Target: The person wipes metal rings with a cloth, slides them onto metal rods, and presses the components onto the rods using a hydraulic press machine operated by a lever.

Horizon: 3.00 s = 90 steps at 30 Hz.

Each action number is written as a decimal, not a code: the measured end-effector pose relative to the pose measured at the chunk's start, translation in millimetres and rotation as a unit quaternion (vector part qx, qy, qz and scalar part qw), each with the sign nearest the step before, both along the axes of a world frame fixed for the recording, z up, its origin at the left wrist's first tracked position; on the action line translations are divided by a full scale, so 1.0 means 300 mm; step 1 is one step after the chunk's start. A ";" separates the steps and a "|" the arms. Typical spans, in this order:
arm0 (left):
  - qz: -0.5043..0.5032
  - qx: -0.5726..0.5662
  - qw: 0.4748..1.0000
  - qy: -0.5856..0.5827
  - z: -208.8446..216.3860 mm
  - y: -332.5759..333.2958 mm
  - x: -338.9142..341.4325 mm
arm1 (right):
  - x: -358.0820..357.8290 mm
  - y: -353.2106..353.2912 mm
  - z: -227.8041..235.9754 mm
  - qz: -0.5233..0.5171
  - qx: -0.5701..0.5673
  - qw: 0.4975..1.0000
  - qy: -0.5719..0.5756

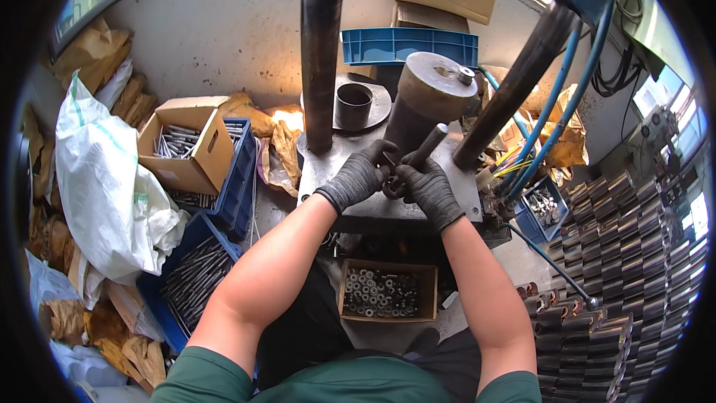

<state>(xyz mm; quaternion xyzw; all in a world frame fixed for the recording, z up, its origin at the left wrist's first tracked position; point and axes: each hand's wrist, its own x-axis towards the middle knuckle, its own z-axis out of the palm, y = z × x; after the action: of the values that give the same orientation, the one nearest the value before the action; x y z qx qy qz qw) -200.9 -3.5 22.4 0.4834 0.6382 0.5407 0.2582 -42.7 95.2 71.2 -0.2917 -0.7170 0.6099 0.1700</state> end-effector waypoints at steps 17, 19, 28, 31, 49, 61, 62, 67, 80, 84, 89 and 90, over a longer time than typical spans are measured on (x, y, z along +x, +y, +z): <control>0.097 -0.020 0.994 0.049 -0.013 0.010 -0.081 | 0.281 0.179 0.618 -0.097 0.329 0.878 0.333; 0.097 -0.030 0.993 0.058 0.003 0.020 -0.061 | 0.280 0.144 0.512 -0.101 0.382 0.888 0.235; 0.052 -0.079 0.993 0.071 0.047 0.015 0.004 | 0.277 0.160 -0.116 -0.082 0.179 0.980 0.014; 0.050 -0.081 0.993 0.075 0.012 0.013 -0.009 | 0.244 0.109 -0.113 -0.081 0.185 0.979 0.030; -0.091 0.055 0.993 0.040 0.075 0.189 0.296 | 0.242 0.097 0.062 -0.102 0.178 0.975 0.087; -0.133 -0.035 0.989 -0.047 -0.011 0.303 0.353 | 0.694 0.045 0.331 -0.061 0.235 0.970 0.029; -0.102 0.001 0.994 0.033 -0.040 0.319 0.353 | 0.747 0.048 0.346 -0.038 0.308 0.951 0.006; -0.087 0.010 0.995 0.054 -0.135 0.382 0.376 | 0.953 -0.003 0.452 -0.052 0.513 0.845 -0.142; -0.110 0.172 0.947 -0.248 0.023 0.140 0.410 | 1.302 0.106 0.426 -0.071 0.489 0.764 -0.415; -0.046 0.262 0.942 -0.204 0.186 0.074 0.399 | 1.254 0.090 0.442 -0.088 0.494 0.749 -0.433; 0.071 0.263 0.938 -0.212 0.450 0.100 0.220 | 1.239 0.091 0.440 -0.058 0.517 0.761 -0.388; 0.089 0.304 0.915 -0.249 0.521 0.140 0.245 | 1.270 0.107 0.408 -0.063 0.532 0.771 -0.344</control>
<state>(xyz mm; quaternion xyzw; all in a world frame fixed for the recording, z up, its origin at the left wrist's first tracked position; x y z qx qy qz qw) -127.5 38.5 178.7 0.3297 0.3988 0.8320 0.2000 338.3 127.4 193.6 -0.3896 -0.9174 -0.0223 0.0785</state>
